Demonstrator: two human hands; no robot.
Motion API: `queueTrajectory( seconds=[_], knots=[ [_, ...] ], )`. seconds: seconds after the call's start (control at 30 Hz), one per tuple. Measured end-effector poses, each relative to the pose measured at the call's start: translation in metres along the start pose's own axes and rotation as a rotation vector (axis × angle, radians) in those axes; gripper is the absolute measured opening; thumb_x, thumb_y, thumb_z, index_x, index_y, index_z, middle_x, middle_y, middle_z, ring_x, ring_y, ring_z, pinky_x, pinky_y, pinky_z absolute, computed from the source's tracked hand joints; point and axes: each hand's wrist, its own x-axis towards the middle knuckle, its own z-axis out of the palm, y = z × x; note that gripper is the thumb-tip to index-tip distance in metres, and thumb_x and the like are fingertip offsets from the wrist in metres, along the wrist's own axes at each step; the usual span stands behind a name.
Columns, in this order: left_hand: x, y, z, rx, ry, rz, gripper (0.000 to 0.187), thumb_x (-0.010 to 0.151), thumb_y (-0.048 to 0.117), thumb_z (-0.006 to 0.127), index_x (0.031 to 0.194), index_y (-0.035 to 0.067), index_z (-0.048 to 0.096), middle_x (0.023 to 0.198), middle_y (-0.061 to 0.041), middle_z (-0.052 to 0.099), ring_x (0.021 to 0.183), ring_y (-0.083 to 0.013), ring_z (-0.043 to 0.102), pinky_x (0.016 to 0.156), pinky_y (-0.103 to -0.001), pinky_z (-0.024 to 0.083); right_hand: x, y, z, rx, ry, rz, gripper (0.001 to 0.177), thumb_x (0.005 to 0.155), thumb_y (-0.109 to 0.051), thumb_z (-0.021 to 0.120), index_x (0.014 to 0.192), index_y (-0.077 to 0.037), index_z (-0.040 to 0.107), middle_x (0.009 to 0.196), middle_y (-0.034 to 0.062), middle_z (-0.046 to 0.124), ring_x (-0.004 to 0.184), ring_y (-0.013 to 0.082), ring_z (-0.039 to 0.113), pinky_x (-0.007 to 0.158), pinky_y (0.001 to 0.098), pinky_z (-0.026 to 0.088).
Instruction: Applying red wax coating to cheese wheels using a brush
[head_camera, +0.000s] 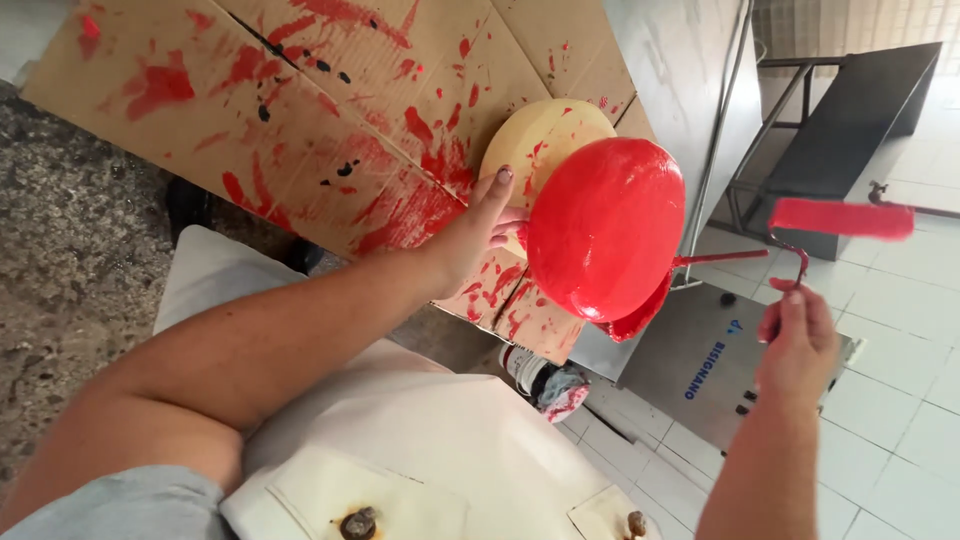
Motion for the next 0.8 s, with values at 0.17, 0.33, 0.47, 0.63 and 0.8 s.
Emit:
queueTrajectory(
  seconds=[0.17,0.33,0.47,0.63,0.8],
  knots=[
    [-0.015,0.007,-0.036,0.091,0.042,0.032,0.105,0.093,0.081,0.033,0.158,0.001,0.013,0.149,-0.036,0.045,0.145,-0.0490,0.039,0.120,-0.055,0.027,-0.014,0.037,0.030,0.170,-0.129,-0.210,0.015,0.118,-0.005,0.048,0.124,-0.010,0.061,0.080,0.0117,0.056,0.061,0.0166,0.055,0.060,0.0277,0.047],
    [-0.038,0.005,-0.080,0.085,0.165,0.039,0.100,0.095,0.077,0.032,0.155,-0.002,0.024,0.145,-0.036,0.050,0.141,-0.0483,0.044,0.119,-0.054,0.029,-0.097,0.041,0.113,0.422,-0.536,-0.154,0.016,0.100,0.000,0.055,0.116,0.001,0.056,0.072,0.0240,0.069,0.037,0.0265,0.064,0.034,0.0351,0.052],
    [-0.042,-0.006,-0.114,0.081,0.248,-0.007,0.086,0.099,0.070,0.038,0.149,0.001,0.034,0.138,-0.029,0.057,0.133,-0.0391,0.052,0.114,-0.048,0.036,-0.129,0.044,0.188,0.484,-0.670,0.164,0.018,0.105,-0.020,0.053,0.098,-0.005,0.061,0.048,0.0087,0.045,0.032,0.0128,0.038,0.030,0.0211,0.032],
    [-0.058,-0.002,-0.138,0.094,0.321,-0.092,0.065,0.104,0.054,0.046,0.148,0.007,0.036,0.136,-0.020,0.059,0.126,-0.0287,0.058,0.107,-0.035,0.045,-0.140,0.022,0.228,0.713,-0.545,0.614,0.048,0.111,-0.044,0.043,0.082,-0.007,0.050,0.049,-0.0016,0.019,0.031,0.0093,0.017,0.026,0.0220,0.017],
    [-0.066,-0.009,-0.168,0.116,0.326,-0.174,0.051,0.106,0.048,0.047,0.142,0.012,0.043,0.127,-0.011,0.058,0.116,-0.0206,0.060,0.097,-0.028,0.048,-0.186,0.034,0.187,0.822,-0.525,0.838,0.054,0.110,-0.047,0.043,0.073,-0.007,0.043,0.047,-0.0028,0.018,0.025,0.0109,0.019,0.022,0.0238,0.016]
  ],
)
